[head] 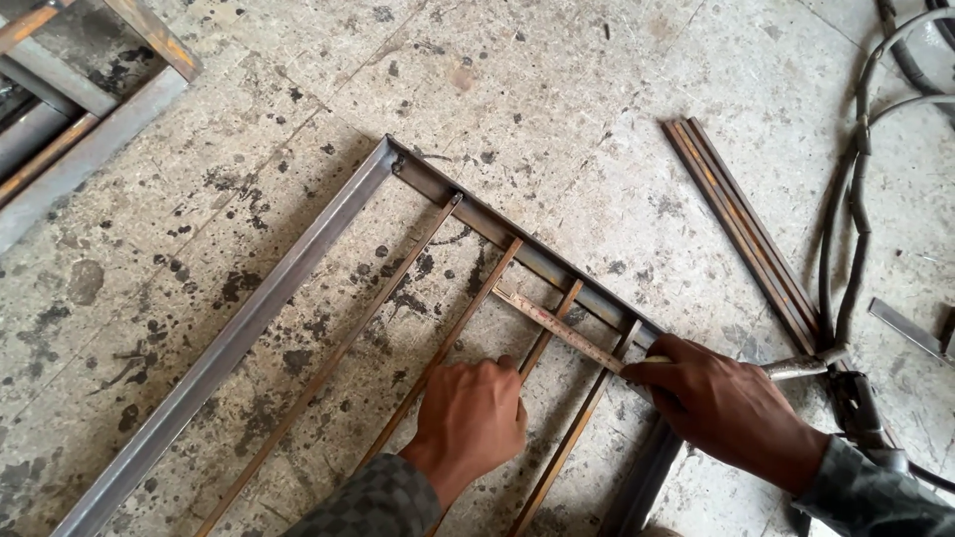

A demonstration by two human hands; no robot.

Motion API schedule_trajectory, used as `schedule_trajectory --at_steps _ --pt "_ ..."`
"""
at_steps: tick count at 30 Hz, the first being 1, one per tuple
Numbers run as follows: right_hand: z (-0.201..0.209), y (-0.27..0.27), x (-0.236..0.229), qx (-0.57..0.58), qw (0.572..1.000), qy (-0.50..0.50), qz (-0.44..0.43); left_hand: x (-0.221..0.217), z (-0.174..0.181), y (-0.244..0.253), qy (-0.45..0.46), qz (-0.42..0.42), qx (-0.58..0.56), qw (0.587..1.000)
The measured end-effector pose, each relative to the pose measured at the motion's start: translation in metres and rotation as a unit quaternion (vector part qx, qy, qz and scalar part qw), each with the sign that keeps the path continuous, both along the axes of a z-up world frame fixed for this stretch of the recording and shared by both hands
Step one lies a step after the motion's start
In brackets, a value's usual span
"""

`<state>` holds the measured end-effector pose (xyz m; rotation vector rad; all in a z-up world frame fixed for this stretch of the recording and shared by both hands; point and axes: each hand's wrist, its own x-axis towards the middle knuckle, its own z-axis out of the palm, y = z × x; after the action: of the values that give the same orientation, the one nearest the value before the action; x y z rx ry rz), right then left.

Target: Measuring a metal frame and welding additional steel bars into place.

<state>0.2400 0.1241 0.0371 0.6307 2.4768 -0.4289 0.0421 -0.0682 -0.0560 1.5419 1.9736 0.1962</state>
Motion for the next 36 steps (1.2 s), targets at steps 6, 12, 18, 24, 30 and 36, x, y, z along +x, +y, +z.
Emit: schedule_trajectory --at_steps 6,12,18,24,30,36 --pt "0.026 -0.002 0.022 -0.005 1.0 0.005 -0.03 -0.006 0.033 -0.001 -0.015 0.019 0.029 0.999" --pt "0.026 -0.012 0.062 -0.011 0.996 -0.064 -0.062 -0.001 0.01 -0.015 -0.039 -0.024 0.206 0.978" --pt "0.019 -0.021 0.07 -0.009 0.996 -0.067 -0.057 0.001 -0.001 -0.02 -0.069 -0.077 0.211 0.972" --pt "0.005 -0.017 0.095 -0.017 0.997 -0.029 -0.069 0.009 0.005 -0.017 0.039 -0.13 0.191 0.972" --pt "0.02 -0.021 0.076 0.03 0.993 -0.09 -0.073 0.027 0.063 -0.001 0.149 -0.167 -0.007 0.975" --pt "0.019 -0.023 0.072 0.056 0.995 -0.059 -0.065 0.033 0.087 0.004 0.171 -0.199 -0.128 0.956"
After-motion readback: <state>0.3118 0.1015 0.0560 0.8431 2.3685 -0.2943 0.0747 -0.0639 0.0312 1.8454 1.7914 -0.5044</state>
